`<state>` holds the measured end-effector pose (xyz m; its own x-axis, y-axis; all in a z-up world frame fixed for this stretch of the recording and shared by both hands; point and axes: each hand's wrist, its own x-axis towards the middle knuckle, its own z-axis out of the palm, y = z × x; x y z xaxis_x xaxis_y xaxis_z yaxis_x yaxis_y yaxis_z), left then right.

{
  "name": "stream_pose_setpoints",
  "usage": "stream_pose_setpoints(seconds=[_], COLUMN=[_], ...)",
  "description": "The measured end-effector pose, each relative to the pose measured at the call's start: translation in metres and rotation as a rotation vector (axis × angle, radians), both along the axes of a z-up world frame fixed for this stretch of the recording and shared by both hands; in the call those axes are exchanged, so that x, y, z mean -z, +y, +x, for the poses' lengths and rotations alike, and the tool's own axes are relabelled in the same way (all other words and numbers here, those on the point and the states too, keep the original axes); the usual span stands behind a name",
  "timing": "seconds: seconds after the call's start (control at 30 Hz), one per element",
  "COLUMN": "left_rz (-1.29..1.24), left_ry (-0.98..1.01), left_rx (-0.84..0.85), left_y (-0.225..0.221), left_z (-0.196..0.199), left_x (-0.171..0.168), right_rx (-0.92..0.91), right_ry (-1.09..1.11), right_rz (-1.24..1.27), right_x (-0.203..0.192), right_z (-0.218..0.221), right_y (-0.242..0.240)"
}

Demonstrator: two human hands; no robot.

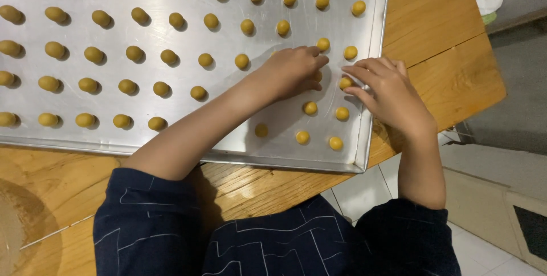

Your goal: Rolling small portions of dough into balls and arranging them on a baking tray.

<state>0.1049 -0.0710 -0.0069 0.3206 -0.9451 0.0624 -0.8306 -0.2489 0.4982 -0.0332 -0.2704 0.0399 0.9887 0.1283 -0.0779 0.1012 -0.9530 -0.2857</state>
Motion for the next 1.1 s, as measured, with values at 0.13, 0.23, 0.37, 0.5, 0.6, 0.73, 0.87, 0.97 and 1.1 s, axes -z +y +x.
stream_pose_setpoints(seconds=[0.13, 0.23, 0.37, 0.5, 0.6, 0.73, 0.87, 0.97, 1.1], left_rz=[-0.066, -0.065, -0.068, -0.055, -0.05, -0.069, -0.081, -0.078, -0.084], left_ry=[-0.072, -0.088, -0.152, -0.071, -0.144, -0.178, -0.144, -0.163, -0.148], left_rx=[-0.048, -0.007, 0.017, 0.098, 0.146, 0.153, 0.185, 0.204, 0.211], left_y=[0.011, 0.013, 0.016, 0.022, 0.012, -0.006, -0.013, -0.015, -0.009], left_z=[-0.014, -0.032, -0.054, -0.093, -0.112, -0.12, -0.122, -0.124, -0.117], left_x=[-0.021, -0.008, 0.01, 0.002, 0.031, 0.055, 0.056, 0.054, 0.047], right_rx=[0.011, -0.043, -0.106, -0.034, 0.029, 0.054, 0.047, 0.06, 0.074], right_ry=[0.008, 0.063, 0.066, 0.017, -0.042, -0.014, -0.019, -0.063, -0.144], right_rz=[0.087, 0.128, 0.107, 0.188, 0.11, 0.071, 0.069, 0.078, 0.089], right_x=[-0.016, -0.013, -0.003, -0.013, -0.003, 0.01, 0.017, 0.014, 0.023], right_z=[-0.011, -0.022, -0.031, -0.043, -0.055, -0.059, -0.063, -0.065, -0.059], right_y=[0.007, 0.016, 0.016, 0.008, -0.002, -0.002, -0.002, -0.004, -0.03])
